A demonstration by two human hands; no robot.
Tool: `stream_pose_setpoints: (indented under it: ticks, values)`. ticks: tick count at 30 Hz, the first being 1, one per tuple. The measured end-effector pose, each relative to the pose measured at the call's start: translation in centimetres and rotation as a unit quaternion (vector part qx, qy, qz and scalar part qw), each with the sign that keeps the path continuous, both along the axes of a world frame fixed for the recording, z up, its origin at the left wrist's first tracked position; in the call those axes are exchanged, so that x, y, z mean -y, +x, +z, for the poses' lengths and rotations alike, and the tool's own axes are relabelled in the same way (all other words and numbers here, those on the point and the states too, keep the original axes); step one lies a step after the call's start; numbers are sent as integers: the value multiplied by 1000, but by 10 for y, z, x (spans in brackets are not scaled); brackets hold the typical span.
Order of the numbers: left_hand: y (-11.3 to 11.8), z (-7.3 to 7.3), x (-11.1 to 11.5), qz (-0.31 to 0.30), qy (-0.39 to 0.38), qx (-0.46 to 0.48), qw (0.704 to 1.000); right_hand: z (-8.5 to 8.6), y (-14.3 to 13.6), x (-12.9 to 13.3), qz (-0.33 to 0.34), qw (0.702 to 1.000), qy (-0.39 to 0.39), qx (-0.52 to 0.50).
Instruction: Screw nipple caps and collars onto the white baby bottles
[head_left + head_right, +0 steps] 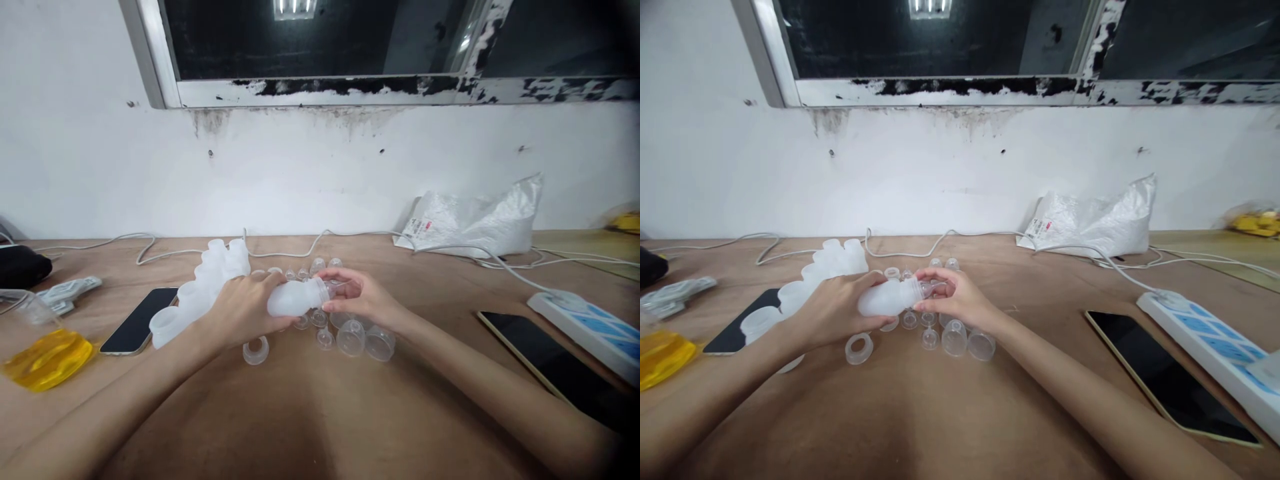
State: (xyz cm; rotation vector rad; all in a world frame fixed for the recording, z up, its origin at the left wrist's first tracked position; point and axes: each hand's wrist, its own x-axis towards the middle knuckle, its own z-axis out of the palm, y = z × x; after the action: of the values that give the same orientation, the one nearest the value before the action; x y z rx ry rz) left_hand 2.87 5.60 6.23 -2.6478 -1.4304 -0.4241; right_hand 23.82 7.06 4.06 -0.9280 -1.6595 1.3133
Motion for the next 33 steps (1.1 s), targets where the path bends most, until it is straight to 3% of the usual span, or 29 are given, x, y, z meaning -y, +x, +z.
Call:
stream_pose_setpoints:
  ticks: [4, 10, 14, 19, 27, 33]
  values:
    - [-2, 0, -2, -1, -2, -20, 1000, 1, -1, 1, -18, 1000, -6, 5]
    - [-3, -2, -1, -74, -22, 12, 997, 2, -2, 3, -12, 1000, 0, 9]
    - [-5, 5, -1, -97, -98, 66, 988, -1, 1, 0, -4, 1000, 22, 4]
    - [-8, 14, -3, -112, -245, 143, 952, -4, 5, -3, 21, 999, 46, 6]
    - [-8, 7, 0, -66, -142, 132, 979, -1, 3, -3, -5, 1000, 6, 18]
    - [-14, 12, -5, -38, -221, 175, 959, -1, 8, -6, -43, 999, 16, -18]
